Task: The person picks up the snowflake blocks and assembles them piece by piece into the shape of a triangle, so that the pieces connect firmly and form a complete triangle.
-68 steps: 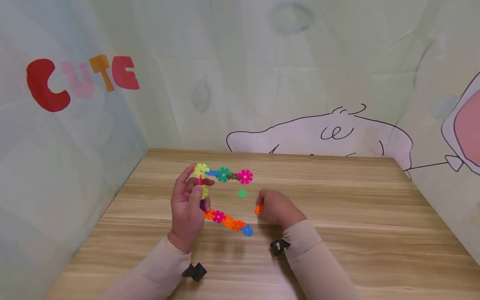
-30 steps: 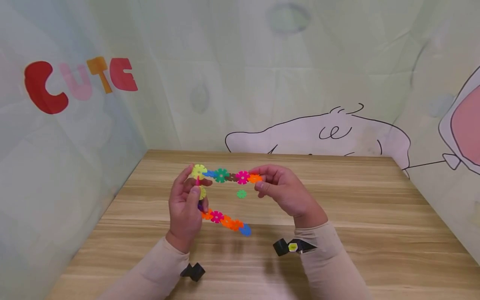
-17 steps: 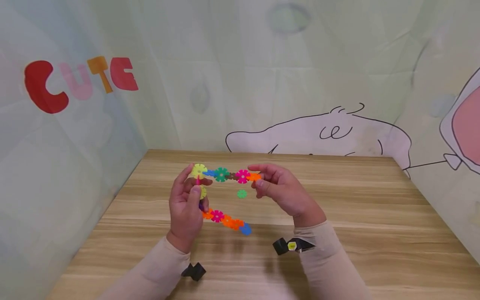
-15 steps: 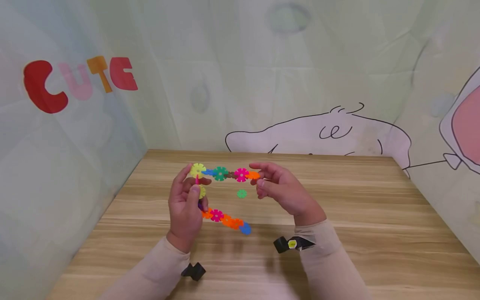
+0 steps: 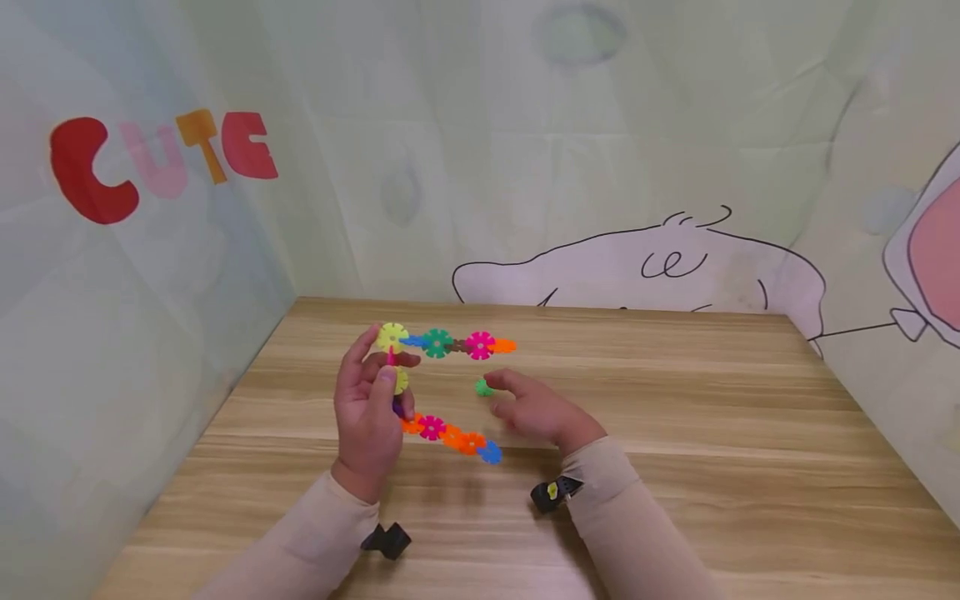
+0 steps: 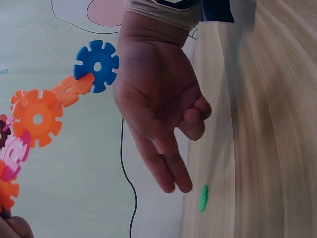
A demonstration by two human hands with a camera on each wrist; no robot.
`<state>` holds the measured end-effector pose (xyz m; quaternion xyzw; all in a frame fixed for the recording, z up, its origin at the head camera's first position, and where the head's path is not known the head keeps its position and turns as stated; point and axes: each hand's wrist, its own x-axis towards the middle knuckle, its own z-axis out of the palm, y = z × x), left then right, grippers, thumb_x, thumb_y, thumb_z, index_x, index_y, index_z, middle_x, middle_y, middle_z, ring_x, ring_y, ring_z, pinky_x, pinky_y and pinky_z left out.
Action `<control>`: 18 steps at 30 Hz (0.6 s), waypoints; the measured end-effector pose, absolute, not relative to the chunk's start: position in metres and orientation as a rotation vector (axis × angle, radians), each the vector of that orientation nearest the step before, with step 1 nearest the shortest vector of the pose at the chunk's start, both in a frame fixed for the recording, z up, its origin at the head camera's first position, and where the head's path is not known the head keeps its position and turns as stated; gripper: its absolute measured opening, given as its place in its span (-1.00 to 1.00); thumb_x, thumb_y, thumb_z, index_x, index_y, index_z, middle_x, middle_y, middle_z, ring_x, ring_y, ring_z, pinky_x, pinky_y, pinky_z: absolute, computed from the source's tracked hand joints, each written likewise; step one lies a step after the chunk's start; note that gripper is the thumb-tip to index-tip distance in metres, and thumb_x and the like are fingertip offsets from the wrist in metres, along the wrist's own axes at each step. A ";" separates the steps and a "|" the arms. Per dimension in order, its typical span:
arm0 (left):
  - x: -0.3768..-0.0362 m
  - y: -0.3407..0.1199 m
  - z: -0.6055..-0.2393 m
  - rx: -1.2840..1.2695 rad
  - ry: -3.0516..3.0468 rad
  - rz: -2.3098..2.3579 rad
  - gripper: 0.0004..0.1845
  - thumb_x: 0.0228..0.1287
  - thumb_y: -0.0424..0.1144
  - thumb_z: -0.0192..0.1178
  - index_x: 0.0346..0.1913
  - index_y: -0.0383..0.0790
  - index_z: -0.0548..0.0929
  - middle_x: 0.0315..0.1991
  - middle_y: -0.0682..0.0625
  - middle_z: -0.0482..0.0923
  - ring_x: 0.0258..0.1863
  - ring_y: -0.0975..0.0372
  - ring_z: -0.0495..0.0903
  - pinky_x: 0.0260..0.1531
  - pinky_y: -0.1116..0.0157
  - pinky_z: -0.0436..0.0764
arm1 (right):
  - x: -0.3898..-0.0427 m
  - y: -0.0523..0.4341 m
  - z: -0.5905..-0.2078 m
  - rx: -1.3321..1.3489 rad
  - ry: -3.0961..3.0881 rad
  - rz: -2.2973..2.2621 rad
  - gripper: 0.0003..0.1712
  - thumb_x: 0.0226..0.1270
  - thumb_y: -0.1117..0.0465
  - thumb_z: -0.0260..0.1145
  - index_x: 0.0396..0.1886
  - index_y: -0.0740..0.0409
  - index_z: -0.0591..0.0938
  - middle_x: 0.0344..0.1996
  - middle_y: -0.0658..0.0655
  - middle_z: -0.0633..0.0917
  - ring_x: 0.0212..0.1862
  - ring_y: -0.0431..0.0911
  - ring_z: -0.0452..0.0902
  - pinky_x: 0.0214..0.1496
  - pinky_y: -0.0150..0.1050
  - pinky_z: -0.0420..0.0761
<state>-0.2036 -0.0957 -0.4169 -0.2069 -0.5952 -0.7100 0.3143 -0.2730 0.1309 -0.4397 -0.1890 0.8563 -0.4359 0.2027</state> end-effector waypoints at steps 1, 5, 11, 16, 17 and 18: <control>-0.204 -0.095 -0.417 -0.543 -1.571 -1.876 -0.48 0.56 -0.54 -0.12 0.51 -0.36 0.33 -0.08 0.04 0.65 -0.17 0.30 0.70 -0.63 0.49 0.52 | -0.273 0.130 -0.441 -0.548 2.406 -1.167 -0.37 0.61 0.17 0.14 0.62 0.06 0.35 0.57 0.13 0.39 0.25 0.20 0.56 0.42 0.16 0.49; -0.203 -0.094 -0.417 -0.542 -1.579 -1.887 -0.47 0.57 -0.52 -0.11 0.53 -0.30 0.34 -0.08 0.05 0.64 -0.16 0.30 0.69 -0.63 0.49 0.52 | -0.272 0.128 -0.444 -0.609 2.431 -1.024 -0.33 0.62 0.13 0.12 0.65 0.02 0.30 0.65 0.13 0.27 0.67 0.18 0.07 0.67 0.26 0.07; -0.203 -0.094 -0.417 -0.542 -1.581 -1.883 -0.48 0.57 -0.52 -0.11 0.52 -0.34 0.33 -0.08 0.07 0.64 -0.17 0.31 0.69 -0.62 0.50 0.52 | -0.272 0.130 -0.442 -0.550 2.517 -1.016 -0.48 0.57 0.22 0.16 0.47 0.08 0.51 0.44 0.16 0.54 0.52 0.19 0.34 0.58 0.25 0.29; -0.203 -0.094 -0.418 -0.549 -1.571 -1.883 -0.49 0.57 -0.52 -0.12 0.51 -0.36 0.33 -0.08 0.07 0.65 -0.12 0.32 0.69 -0.62 0.51 0.51 | -0.274 0.134 -0.439 -0.490 2.604 -0.996 -0.63 0.44 0.33 0.24 0.19 0.15 0.67 0.04 0.10 0.73 0.16 0.07 0.60 0.33 0.13 0.57; -0.203 -0.094 -0.418 -0.552 -1.569 -1.881 -0.49 0.57 -0.52 -0.12 0.51 -0.36 0.34 -0.08 0.06 0.65 -0.11 0.32 0.69 -0.62 0.50 0.52 | -0.275 0.135 -0.438 -0.476 2.610 -0.993 -0.64 0.42 0.34 0.27 0.17 0.15 0.69 -0.01 0.09 0.74 0.09 0.05 0.61 0.27 0.10 0.61; -0.203 -0.094 -0.418 -0.554 -1.567 -1.880 -0.49 0.57 -0.52 -0.12 0.51 -0.35 0.34 -0.08 0.06 0.65 -0.10 0.32 0.69 -0.63 0.50 0.52 | -0.275 0.136 -0.438 -0.463 2.621 -0.983 -0.65 0.40 0.35 0.29 0.15 0.15 0.70 -0.05 0.09 0.74 0.04 0.03 0.61 0.22 0.07 0.63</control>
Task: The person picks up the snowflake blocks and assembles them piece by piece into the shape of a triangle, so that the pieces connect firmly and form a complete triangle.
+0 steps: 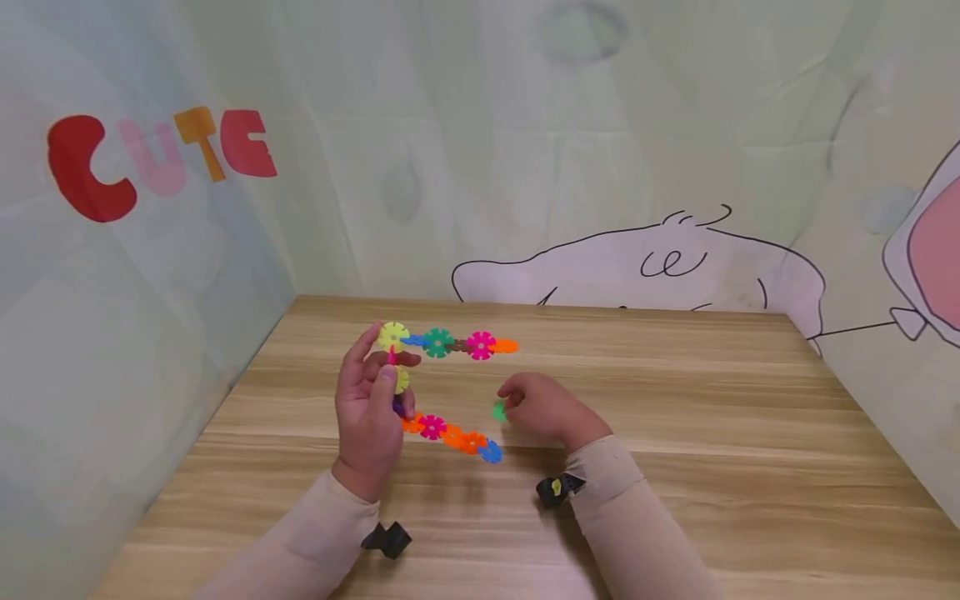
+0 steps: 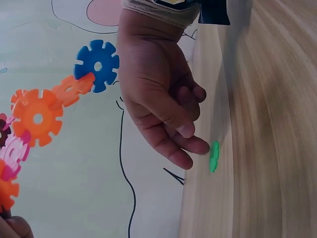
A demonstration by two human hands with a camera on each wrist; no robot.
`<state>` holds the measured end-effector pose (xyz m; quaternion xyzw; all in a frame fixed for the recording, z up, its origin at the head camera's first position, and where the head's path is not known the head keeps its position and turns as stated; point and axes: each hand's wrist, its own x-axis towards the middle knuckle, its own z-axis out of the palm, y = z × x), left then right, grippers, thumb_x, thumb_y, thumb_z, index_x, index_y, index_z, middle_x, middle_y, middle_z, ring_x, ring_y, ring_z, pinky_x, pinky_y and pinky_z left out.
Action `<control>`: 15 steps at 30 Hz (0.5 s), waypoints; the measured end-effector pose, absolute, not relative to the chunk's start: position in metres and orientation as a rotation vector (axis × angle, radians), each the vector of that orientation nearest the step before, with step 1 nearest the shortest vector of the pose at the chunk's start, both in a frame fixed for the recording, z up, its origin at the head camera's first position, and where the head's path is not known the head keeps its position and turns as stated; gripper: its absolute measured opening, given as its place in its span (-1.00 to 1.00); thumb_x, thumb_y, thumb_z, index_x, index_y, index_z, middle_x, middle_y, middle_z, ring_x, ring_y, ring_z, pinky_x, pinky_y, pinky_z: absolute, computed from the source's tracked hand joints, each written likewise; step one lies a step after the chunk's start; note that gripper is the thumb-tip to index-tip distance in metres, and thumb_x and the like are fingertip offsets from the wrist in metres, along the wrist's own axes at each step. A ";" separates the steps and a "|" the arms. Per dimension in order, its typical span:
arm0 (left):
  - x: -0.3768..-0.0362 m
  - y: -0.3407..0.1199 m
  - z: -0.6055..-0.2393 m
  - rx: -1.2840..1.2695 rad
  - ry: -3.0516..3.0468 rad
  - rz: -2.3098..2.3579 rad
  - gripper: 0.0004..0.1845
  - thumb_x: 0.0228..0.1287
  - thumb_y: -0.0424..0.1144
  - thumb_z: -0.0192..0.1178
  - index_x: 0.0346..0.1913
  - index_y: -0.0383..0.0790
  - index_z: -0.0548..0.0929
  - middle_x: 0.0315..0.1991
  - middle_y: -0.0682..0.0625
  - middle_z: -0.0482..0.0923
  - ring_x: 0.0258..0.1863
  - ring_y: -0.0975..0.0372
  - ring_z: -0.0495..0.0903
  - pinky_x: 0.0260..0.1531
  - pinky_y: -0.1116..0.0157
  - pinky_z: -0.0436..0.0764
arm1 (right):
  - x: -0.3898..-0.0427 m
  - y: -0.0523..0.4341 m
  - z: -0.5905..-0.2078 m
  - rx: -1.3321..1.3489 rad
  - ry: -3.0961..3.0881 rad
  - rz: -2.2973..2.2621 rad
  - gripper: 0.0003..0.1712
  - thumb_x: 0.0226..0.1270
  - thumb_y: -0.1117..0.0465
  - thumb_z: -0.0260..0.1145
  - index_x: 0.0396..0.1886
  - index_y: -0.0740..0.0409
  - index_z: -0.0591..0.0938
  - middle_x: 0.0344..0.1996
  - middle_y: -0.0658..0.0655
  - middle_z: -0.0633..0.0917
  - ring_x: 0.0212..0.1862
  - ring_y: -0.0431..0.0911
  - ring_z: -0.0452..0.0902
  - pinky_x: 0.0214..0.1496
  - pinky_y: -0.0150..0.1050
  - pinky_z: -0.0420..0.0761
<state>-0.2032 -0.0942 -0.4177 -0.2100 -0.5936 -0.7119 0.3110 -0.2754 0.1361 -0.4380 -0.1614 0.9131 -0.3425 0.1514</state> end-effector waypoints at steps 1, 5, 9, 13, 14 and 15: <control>-0.203 -0.094 -0.418 -0.555 -1.566 -1.879 -0.49 0.57 -0.52 -0.12 0.50 -0.35 0.34 -0.08 0.06 0.65 -0.09 0.32 0.69 -0.63 0.50 0.52 | -0.276 0.137 -0.438 -0.454 2.625 -0.977 -0.64 0.39 0.36 0.32 0.15 0.15 0.71 -0.08 0.10 0.73 -0.01 0.03 0.61 0.17 0.05 0.65; -0.203 -0.095 -0.417 -0.561 -1.562 -1.878 -0.50 0.57 -0.53 -0.12 0.50 -0.35 0.34 -0.08 0.07 0.65 -0.07 0.32 0.69 -0.63 0.50 0.52 | -0.274 0.138 -0.439 -0.438 2.632 -0.928 -0.62 0.34 0.34 0.43 0.14 0.05 0.75 -0.19 0.09 0.70 -0.16 -0.01 0.57 -0.02 -0.09 0.65; -0.204 -0.095 -0.418 -0.566 -1.556 -1.881 -0.50 0.57 -0.52 -0.12 0.51 -0.35 0.34 -0.09 0.07 0.66 -0.07 0.32 0.69 -0.62 0.50 0.52 | -0.269 0.137 -0.441 -0.469 2.656 -0.865 -0.67 0.22 0.37 0.45 -0.05 -0.02 0.75 -0.36 0.04 0.65 -0.32 -0.05 0.52 -0.22 -0.17 0.56; -0.204 -0.095 -0.417 -0.555 -1.560 -1.885 -0.50 0.57 -0.52 -0.12 0.50 -0.37 0.34 -0.08 0.07 0.66 -0.07 0.31 0.69 -0.62 0.51 0.52 | -0.266 0.134 -0.441 -0.434 2.663 -0.834 -0.72 0.12 0.40 0.43 -0.22 -0.01 0.65 -0.39 0.04 0.62 -0.35 -0.04 0.49 -0.31 -0.19 0.49; -0.204 -0.095 -0.417 -0.548 -1.562 -1.886 -0.50 0.57 -0.52 -0.12 0.50 -0.37 0.33 -0.07 0.08 0.66 -0.07 0.31 0.69 -0.63 0.51 0.51 | -0.265 0.134 -0.440 -0.428 2.664 -0.828 -0.73 0.12 0.40 0.44 -0.24 0.01 0.63 -0.38 0.04 0.62 -0.34 -0.04 0.49 -0.31 -0.19 0.48; -0.203 -0.095 -0.417 -0.539 -1.567 -1.886 -0.50 0.57 -0.51 -0.12 0.50 -0.38 0.33 -0.07 0.08 0.66 -0.09 0.31 0.69 -0.63 0.51 0.51 | -0.265 0.133 -0.440 -0.420 2.667 -0.819 -0.74 0.13 0.39 0.46 -0.26 0.02 0.61 -0.37 0.04 0.62 -0.33 -0.03 0.49 -0.31 -0.19 0.48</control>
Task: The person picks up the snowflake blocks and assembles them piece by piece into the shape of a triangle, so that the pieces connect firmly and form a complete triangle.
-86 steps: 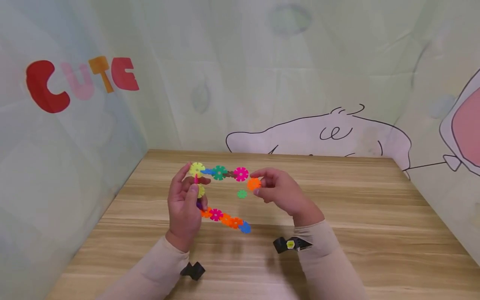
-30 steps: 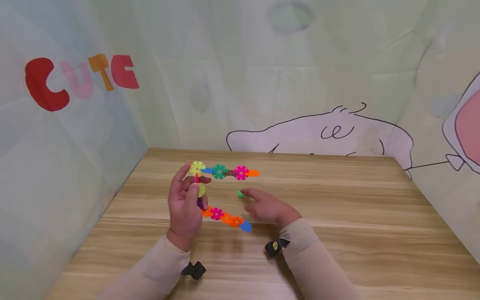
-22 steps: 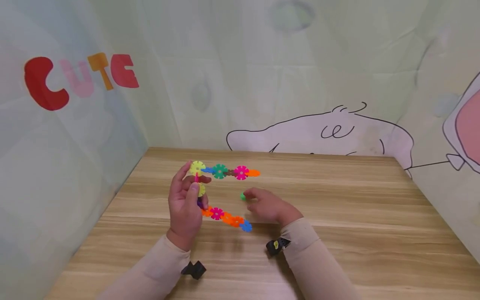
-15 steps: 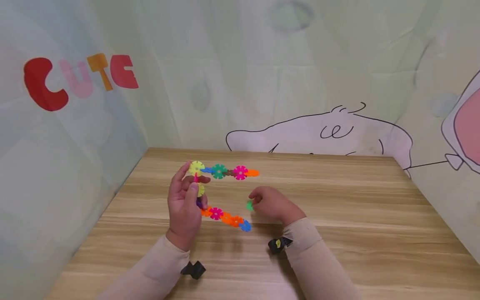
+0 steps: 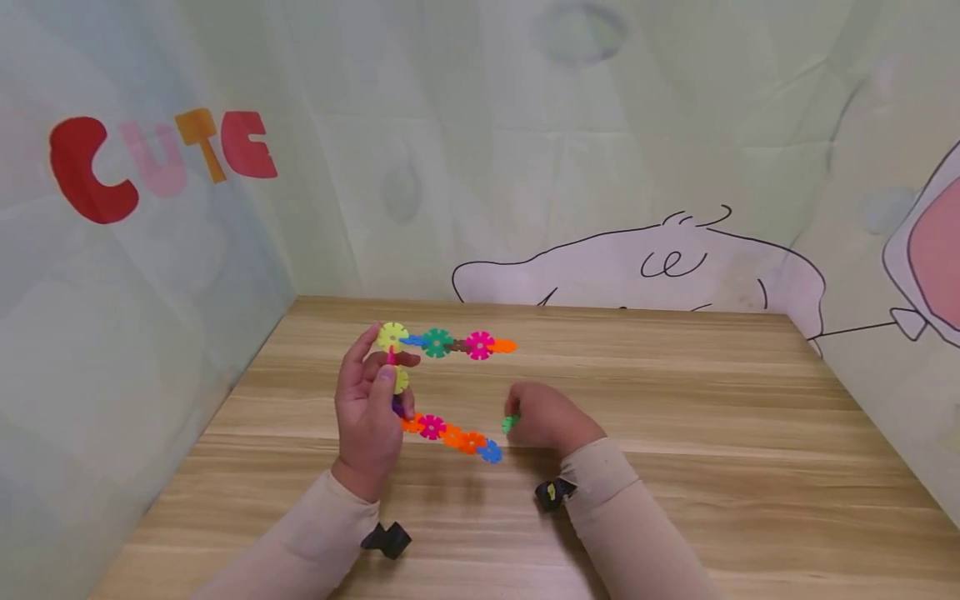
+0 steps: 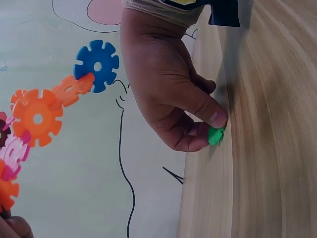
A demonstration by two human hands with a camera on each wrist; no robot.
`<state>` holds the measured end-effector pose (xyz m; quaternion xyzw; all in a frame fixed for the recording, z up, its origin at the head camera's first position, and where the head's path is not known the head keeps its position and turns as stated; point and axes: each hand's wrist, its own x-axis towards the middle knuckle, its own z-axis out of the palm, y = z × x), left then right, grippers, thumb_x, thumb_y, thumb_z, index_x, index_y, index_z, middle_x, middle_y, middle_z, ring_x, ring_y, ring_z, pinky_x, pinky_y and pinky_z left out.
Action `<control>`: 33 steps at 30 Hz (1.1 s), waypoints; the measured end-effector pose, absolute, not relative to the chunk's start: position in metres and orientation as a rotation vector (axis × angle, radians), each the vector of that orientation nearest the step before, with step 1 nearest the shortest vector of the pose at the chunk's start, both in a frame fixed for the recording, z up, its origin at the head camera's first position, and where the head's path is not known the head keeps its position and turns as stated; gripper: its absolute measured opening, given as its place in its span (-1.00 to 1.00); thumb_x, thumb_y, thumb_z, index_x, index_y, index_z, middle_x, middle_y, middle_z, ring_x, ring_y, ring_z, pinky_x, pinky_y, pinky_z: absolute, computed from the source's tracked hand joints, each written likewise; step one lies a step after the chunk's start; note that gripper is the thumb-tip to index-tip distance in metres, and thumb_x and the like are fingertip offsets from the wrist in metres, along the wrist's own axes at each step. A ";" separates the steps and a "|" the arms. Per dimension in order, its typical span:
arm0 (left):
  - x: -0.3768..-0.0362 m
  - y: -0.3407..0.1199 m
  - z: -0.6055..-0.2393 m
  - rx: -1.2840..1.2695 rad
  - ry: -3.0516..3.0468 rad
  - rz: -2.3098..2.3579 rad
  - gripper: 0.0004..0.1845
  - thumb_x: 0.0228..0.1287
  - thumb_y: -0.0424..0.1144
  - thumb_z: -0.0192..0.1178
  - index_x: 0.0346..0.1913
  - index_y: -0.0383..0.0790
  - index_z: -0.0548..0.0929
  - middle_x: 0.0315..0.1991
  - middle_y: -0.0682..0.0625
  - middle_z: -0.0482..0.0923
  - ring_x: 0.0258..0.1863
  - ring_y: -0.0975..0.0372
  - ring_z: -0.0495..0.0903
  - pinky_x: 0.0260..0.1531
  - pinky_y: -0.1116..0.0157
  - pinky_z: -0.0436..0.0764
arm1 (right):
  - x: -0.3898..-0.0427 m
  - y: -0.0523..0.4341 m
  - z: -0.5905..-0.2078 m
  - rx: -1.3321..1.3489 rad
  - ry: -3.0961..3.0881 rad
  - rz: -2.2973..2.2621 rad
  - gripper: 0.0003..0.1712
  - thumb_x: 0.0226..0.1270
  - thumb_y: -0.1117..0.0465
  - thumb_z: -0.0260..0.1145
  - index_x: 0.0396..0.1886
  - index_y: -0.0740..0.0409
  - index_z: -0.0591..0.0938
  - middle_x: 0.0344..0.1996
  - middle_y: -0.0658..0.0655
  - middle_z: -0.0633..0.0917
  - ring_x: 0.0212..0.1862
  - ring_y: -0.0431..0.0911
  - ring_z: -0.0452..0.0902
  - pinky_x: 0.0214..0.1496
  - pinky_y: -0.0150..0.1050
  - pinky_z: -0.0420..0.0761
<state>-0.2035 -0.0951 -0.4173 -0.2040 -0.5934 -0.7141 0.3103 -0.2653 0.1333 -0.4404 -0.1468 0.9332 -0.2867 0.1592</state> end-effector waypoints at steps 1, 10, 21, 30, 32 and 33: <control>-0.204 -0.095 -0.417 -0.529 -1.571 -1.886 -0.50 0.57 -0.51 -0.12 0.50 -0.38 0.33 -0.07 0.09 0.67 -0.11 0.32 0.69 -0.63 0.51 0.51 | -0.265 0.133 -0.440 -0.409 2.670 -0.816 -0.74 0.13 0.38 0.49 -0.28 0.03 0.60 -0.36 0.04 0.62 -0.32 -0.03 0.49 -0.31 -0.19 0.49; -0.205 -0.098 -0.418 -0.463 -1.572 -1.914 -0.50 0.59 -0.49 -0.10 0.52 -0.35 0.32 -0.05 0.05 0.68 -0.41 0.31 0.60 -0.62 0.50 0.51 | -0.265 0.141 -0.418 -0.425 2.645 -1.192 -0.75 0.32 0.28 0.52 -0.18 0.11 0.57 -0.51 0.04 0.55 -0.46 -0.08 0.41 -0.41 -0.26 0.42; -0.205 -0.101 -0.416 -0.435 -1.566 -1.932 -0.49 0.62 -0.45 -0.11 0.53 -0.19 0.38 -0.07 0.09 0.68 -0.49 0.31 0.55 -0.61 0.50 0.51 | -0.244 0.159 -0.367 -0.794 2.527 -1.953 -0.65 0.45 0.50 0.30 0.18 0.34 0.52 -0.36 0.13 0.58 -0.38 -0.11 0.48 -0.35 -0.37 0.55; -0.204 -0.099 -0.415 -0.441 -1.561 -1.942 -0.50 0.62 -0.44 -0.11 0.52 -0.18 0.39 -0.07 0.08 0.69 -0.33 0.31 0.63 -0.61 0.51 0.51 | -0.240 0.161 -0.365 -0.935 2.523 -2.017 -0.69 0.45 0.53 0.27 0.15 0.42 0.54 -0.39 0.04 0.59 -0.41 -0.12 0.47 -0.38 -0.37 0.54; -0.204 -0.098 -0.415 -0.451 -1.555 -1.942 -0.49 0.61 -0.46 -0.11 0.52 -0.19 0.39 -0.07 0.07 0.69 -0.30 0.31 0.65 -0.61 0.51 0.51 | -0.240 0.162 -0.365 -0.954 2.551 -2.015 -0.69 0.45 0.54 0.26 0.14 0.40 0.58 -0.39 0.03 0.60 -0.41 -0.13 0.47 -0.40 -0.37 0.54; -0.204 -0.098 -0.415 -0.454 -1.554 -1.943 -0.49 0.61 -0.46 -0.11 0.52 -0.19 0.39 -0.07 0.07 0.69 -0.29 0.32 0.65 -0.61 0.51 0.51 | -0.240 0.163 -0.365 -0.968 2.563 -2.016 -0.70 0.45 0.54 0.26 0.13 0.39 0.60 -0.39 0.03 0.60 -0.41 -0.13 0.47 -0.40 -0.38 0.53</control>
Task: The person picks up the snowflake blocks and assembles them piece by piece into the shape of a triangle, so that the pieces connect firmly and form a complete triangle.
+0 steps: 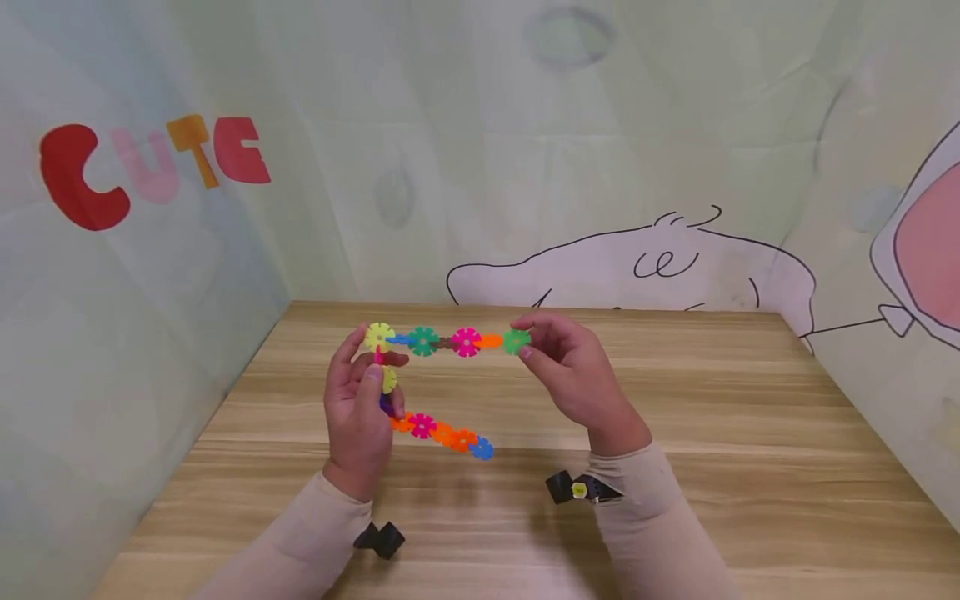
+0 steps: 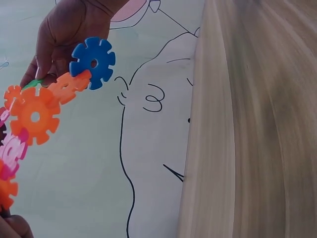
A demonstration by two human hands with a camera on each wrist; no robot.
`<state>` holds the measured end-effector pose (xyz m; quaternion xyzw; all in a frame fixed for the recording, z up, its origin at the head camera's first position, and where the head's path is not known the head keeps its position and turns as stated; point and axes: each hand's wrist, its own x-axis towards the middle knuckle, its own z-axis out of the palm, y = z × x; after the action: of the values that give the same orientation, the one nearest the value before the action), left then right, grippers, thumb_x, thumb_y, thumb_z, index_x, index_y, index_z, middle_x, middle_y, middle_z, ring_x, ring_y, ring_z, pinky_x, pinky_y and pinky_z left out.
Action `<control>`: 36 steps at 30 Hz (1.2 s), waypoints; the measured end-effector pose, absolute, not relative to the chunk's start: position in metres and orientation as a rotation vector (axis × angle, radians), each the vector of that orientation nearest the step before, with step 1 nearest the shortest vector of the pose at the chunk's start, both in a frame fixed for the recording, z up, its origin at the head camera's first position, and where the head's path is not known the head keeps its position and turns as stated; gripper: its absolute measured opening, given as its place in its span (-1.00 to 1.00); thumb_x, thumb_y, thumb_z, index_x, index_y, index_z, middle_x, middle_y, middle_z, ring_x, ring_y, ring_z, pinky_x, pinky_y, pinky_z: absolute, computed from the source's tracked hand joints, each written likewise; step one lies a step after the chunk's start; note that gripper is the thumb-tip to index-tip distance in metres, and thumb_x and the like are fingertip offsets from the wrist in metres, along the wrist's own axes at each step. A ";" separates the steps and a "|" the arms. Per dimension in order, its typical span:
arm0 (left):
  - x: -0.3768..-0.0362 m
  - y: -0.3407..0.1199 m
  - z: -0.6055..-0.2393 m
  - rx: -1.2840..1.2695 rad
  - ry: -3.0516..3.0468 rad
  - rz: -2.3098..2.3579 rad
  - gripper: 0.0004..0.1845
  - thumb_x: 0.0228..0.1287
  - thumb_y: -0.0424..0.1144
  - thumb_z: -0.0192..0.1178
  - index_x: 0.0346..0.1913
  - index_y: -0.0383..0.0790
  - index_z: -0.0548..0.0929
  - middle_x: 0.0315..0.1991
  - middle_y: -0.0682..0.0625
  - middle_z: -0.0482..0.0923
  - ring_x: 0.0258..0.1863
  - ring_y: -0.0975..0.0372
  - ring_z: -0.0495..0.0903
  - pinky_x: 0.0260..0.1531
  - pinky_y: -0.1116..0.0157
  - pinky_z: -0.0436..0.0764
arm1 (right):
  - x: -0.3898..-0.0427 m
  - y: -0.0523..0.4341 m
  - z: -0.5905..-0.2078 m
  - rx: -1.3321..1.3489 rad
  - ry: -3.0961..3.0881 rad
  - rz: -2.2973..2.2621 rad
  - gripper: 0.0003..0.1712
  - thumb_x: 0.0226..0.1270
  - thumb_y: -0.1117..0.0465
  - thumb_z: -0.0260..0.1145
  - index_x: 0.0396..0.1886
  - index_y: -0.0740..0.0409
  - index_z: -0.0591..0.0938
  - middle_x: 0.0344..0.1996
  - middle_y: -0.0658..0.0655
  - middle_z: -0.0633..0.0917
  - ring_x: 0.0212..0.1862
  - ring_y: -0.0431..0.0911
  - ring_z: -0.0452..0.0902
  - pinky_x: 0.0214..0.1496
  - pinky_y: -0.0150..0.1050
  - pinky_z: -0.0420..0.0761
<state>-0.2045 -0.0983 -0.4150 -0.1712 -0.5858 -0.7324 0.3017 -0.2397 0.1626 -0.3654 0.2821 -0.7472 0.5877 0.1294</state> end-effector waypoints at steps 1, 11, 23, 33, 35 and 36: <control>-0.205 -0.098 -0.415 -0.458 -1.551 -1.945 -0.50 0.61 -0.46 -0.11 0.52 -0.20 0.39 -0.07 0.07 0.69 -0.26 0.32 0.66 -0.61 0.51 0.52 | -0.239 0.163 -0.365 0.827 -2.163 1.697 -0.70 0.45 0.55 0.25 0.13 0.39 0.61 -0.38 0.02 0.60 -0.41 -0.13 0.47 -0.41 -0.39 0.53; -0.204 -0.099 -0.414 -0.447 -1.558 -1.954 -0.50 0.62 -0.43 -0.08 0.51 -0.12 0.42 -0.06 0.09 0.70 -0.19 0.31 0.67 -0.59 0.51 0.53 | -0.239 0.165 -0.364 0.934 -2.099 1.647 -0.72 0.42 0.61 0.20 0.07 0.47 0.66 -0.25 -0.06 0.67 -0.39 -0.14 0.49 -0.35 -0.40 0.59; -0.204 -0.100 -0.414 -0.470 -1.555 -1.949 -0.49 0.61 -0.47 -0.10 0.51 -0.16 0.41 -0.05 0.07 0.70 -0.46 0.32 0.59 -0.60 0.50 0.53 | -0.238 0.166 -0.363 0.915 -2.114 1.670 -0.68 0.44 0.58 0.20 0.11 0.40 0.67 -0.27 -0.06 0.66 -0.38 -0.14 0.49 -0.36 -0.40 0.59; -0.203 -0.100 -0.414 -0.483 -1.563 -1.932 -0.48 0.59 -0.48 -0.12 0.51 -0.19 0.40 -0.06 0.07 0.71 -0.53 0.31 0.54 -0.61 0.49 0.52 | -0.234 0.159 -0.365 0.890 -2.105 1.688 -0.71 0.43 0.58 0.22 0.09 0.45 0.66 -0.32 0.00 0.64 -0.38 -0.13 0.52 -0.34 -0.38 0.62; -0.203 -0.100 -0.414 -0.487 -1.559 -1.935 -0.49 0.59 -0.48 -0.11 0.51 -0.22 0.38 -0.05 0.08 0.71 -0.47 0.32 0.57 -0.60 0.50 0.52 | -0.233 0.157 -0.365 0.869 -2.087 1.703 -0.72 0.43 0.58 0.23 0.09 0.49 0.65 -0.32 -0.01 0.65 -0.37 -0.15 0.54 -0.33 -0.38 0.64; -0.202 -0.100 -0.414 -0.491 -1.555 -1.937 -0.49 0.59 -0.48 -0.11 0.51 -0.24 0.38 -0.05 0.08 0.71 -0.44 0.32 0.59 -0.60 0.50 0.52 | -0.233 0.156 -0.365 0.862 -2.075 1.708 -0.72 0.42 0.58 0.23 0.08 0.50 0.64 -0.32 -0.01 0.66 -0.37 -0.15 0.54 -0.32 -0.38 0.65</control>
<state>-0.2025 -0.1001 -0.4139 -0.1850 -0.5858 -0.7297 0.3004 -0.2328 0.1560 -0.3647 0.3014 -0.7260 0.5974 0.1590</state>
